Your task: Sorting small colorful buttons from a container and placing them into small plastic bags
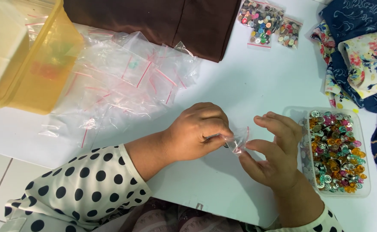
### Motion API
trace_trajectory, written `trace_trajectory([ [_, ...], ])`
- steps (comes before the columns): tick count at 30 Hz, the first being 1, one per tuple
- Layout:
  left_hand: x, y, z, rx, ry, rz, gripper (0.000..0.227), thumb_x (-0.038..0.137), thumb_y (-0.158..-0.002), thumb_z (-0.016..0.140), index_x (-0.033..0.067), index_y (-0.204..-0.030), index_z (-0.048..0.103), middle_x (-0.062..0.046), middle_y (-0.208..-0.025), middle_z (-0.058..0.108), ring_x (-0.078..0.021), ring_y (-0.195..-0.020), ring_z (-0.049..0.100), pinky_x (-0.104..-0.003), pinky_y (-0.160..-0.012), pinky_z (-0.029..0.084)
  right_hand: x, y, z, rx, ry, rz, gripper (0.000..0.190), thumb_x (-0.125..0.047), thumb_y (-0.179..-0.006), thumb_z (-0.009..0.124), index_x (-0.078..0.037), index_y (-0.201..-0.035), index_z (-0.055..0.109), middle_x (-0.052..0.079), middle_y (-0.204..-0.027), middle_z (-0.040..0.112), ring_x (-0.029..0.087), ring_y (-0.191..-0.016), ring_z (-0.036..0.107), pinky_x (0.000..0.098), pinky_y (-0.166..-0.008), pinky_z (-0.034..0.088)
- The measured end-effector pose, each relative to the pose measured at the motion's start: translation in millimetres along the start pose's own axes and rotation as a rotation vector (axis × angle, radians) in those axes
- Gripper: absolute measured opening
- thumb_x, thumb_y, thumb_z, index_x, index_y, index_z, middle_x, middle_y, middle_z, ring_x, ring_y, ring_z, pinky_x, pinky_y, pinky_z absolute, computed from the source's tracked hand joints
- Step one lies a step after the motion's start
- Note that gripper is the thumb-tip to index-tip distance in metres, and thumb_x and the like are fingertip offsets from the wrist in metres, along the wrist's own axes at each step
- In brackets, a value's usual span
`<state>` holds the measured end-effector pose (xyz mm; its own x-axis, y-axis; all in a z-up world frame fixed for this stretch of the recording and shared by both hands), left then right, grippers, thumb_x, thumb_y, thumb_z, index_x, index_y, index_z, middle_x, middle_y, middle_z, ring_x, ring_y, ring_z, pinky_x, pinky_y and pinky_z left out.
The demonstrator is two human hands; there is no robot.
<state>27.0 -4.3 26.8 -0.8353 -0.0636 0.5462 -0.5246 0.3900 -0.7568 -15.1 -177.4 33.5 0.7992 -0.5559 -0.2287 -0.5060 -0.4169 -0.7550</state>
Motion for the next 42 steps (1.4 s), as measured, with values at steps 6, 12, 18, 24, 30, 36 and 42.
trace_trajectory([
  [6, 2.3, -2.6, -0.6, -0.017, -0.012, 0.056, 0.014, -0.002, -0.096, 0.066, 0.0110, -0.090, 0.063, -0.004, -0.086, 0.060, -0.0251, -0.071, 0.059, -0.038, -0.070, 0.050, -4.6, -3.5, 7.8, -0.085, 0.013, -0.059, 0.007, -0.020, -0.090, 0.068, -0.015, -0.094, 0.071, 0.022, -0.134, 0.057, 0.039, -0.124, 0.046, 0.0476, -0.107, 0.048],
  [12, -6.3, 1.2, 1.7, 0.008, -0.005, -0.034, 0.010, 0.006, -0.091, 0.077, 0.0128, -0.096, 0.072, -0.003, -0.081, 0.063, -0.0274, -0.080, 0.069, -0.045, -0.081, 0.058, 1.6, -6.5, 4.7, 0.016, -0.094, 0.016, 0.005, -0.012, -0.093, 0.070, -0.013, -0.089, 0.073, 0.016, -0.122, 0.069, 0.036, -0.118, 0.056, 0.0479, -0.106, 0.047],
  [18, -25.4, -1.4, -11.4, 0.044, -0.056, -0.098, 0.017, 0.014, -0.091, 0.079, 0.0134, -0.106, 0.071, -0.005, -0.089, 0.067, -0.0348, -0.088, 0.071, -0.050, -0.080, 0.057, 28.4, 4.2, -6.3, 0.099, -0.289, 0.155, 0.007, -0.006, -0.094, 0.069, 0.001, -0.095, 0.068, 0.024, -0.121, 0.067, 0.040, -0.121, 0.058, 0.0488, -0.107, 0.049],
  [24, -36.4, 0.1, -11.4, 0.098, 0.135, -0.220, 0.005, 0.008, -0.092, 0.075, 0.0134, -0.092, 0.073, -0.002, -0.079, 0.070, -0.0285, -0.075, 0.069, -0.040, -0.074, 0.057, 48.2, 16.9, -0.2, 0.133, -0.467, 0.317, 0.015, -0.004, -0.096, 0.068, 0.008, -0.090, 0.071, 0.022, -0.094, 0.069, 0.031, -0.091, 0.067, 0.0479, -0.094, 0.057],
  [30, -10.6, -9.0, -31.6, 0.184, -0.362, 0.006, 0.037, 0.033, -0.095, 0.075, 0.0127, -0.125, 0.068, -0.006, -0.109, 0.064, -0.0343, -0.113, 0.062, -0.048, -0.101, 0.049, 44.9, 19.5, 8.0, 0.127, -0.476, 0.421, 0.012, -0.006, -0.093, 0.072, 0.006, -0.090, 0.076, 0.015, -0.081, 0.066, 0.020, -0.071, 0.060, 0.0379, -0.079, 0.057],
  [36, 21.0, -4.4, 2.7, -0.170, -0.742, 0.146, 0.104, 0.069, -0.064, 0.108, 0.0226, -0.144, 0.060, -0.004, -0.133, 0.065, -0.0383, -0.141, 0.052, -0.063, -0.122, 0.021, 22.2, 14.7, 17.4, 0.019, -0.236, 0.527, 0.008, -0.002, -0.095, 0.070, 0.003, -0.100, 0.074, 0.014, -0.103, 0.071, 0.010, -0.052, 0.031, 0.0227, -0.049, 0.024],
  [42, 30.6, -4.7, 3.2, 0.079, -0.733, 0.213, 0.024, 0.029, -0.107, 0.061, 0.0168, -0.123, 0.074, -0.004, -0.111, 0.070, -0.0338, -0.128, 0.061, -0.061, -0.117, 0.032, 4.0, 4.8, 27.1, -0.008, -0.290, 0.406, 0.012, -0.001, -0.094, 0.063, 0.005, -0.089, 0.071, 0.014, -0.088, 0.067, 0.020, -0.074, 0.059, 0.0267, -0.067, 0.047],
])
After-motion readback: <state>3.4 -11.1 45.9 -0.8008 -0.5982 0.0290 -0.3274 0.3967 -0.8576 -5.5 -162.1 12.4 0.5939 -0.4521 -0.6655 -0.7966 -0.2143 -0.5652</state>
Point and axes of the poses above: each hand's wrist, its own y-axis away from the middle knuckle, its own z-axis out of the palm, x = y × z, the point moved 7 cm from there along -y, towards the middle knuckle
